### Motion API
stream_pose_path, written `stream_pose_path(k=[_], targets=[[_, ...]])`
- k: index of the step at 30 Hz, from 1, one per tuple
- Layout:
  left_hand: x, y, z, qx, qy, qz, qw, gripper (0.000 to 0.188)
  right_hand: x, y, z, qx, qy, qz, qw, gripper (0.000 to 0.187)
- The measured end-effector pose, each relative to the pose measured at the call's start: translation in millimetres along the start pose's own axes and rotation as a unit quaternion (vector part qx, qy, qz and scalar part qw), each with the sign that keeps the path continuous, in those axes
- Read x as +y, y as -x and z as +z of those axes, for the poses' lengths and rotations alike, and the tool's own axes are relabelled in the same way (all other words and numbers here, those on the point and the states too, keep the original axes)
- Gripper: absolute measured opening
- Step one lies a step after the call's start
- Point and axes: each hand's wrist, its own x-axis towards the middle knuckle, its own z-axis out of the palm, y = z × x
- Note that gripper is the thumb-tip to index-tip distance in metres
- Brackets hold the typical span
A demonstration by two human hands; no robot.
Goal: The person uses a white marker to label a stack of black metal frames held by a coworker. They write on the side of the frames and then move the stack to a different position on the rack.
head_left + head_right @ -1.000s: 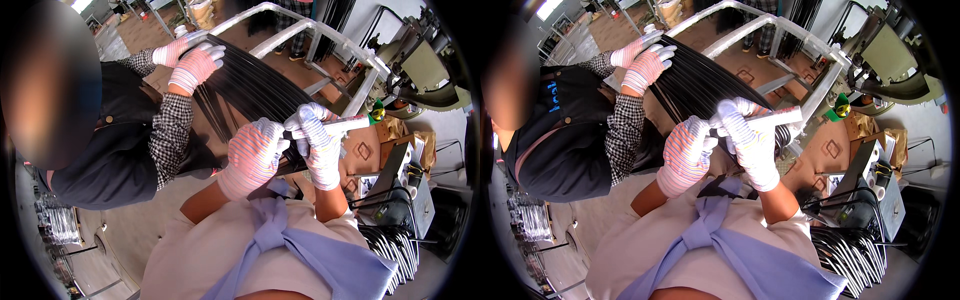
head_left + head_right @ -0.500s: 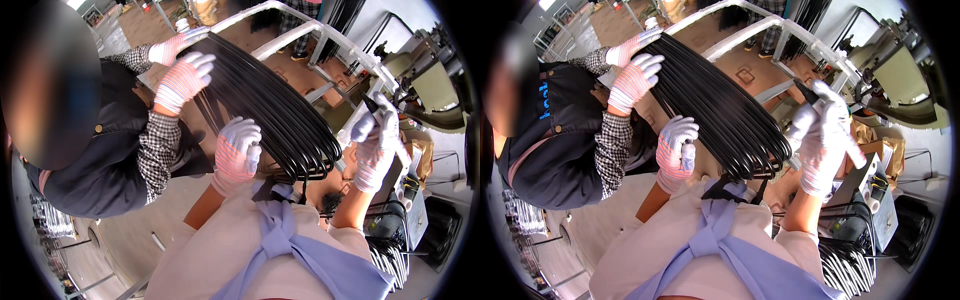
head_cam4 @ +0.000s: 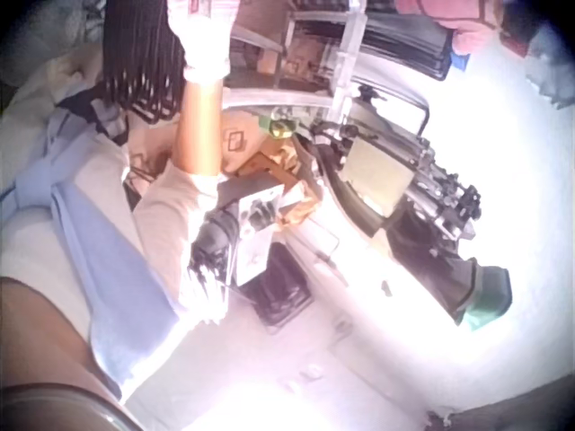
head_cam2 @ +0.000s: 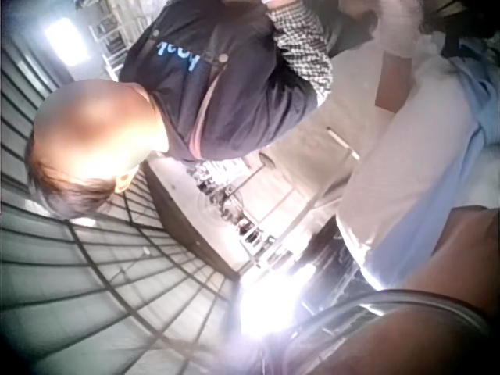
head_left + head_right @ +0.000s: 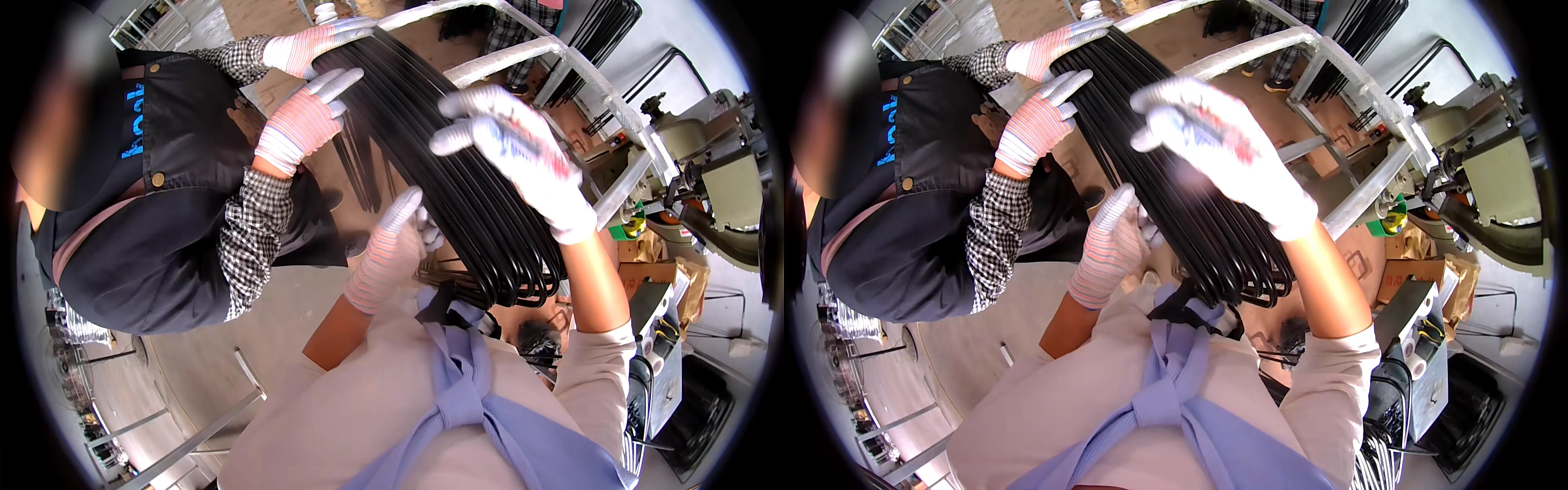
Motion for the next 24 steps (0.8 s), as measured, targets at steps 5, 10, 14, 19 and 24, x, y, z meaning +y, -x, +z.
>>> stream_pose_path(k=[5, 10, 14, 19, 24], targets=[[-1.0, -6.0, 41.0, 0.002, -0.227, 0.164, 0.96, 0.032, 28.5, -32.4, 17.4, 0.079, -0.062, 0.065, 0.993, 0.037], [-7.5, -16.8, 33.2, 0.052, -0.13, 0.112, 0.984, 0.035, 48.0, -38.6, 24.3, 0.063, -0.048, 0.09, 0.993, 0.021], [-8.2, -14.7, 36.3, 0.073, -0.15, 0.106, 0.98, 0.035, 52.9, -40.9, 13.7, 0.054, -0.069, 0.066, 0.994, 0.017], [-16.1, -17.6, 27.3, 0.093, -0.149, 0.107, 0.979, 0.032, 69.3, -31.8, 7.6, 0.106, -0.065, 0.056, 0.991, 0.013], [-16.3, -20.8, 25.4, 0.082, -0.164, 0.136, 0.974, 0.032, 67.3, -31.9, 13.5, 0.131, 0.09, 0.007, 0.987, 0.015]])
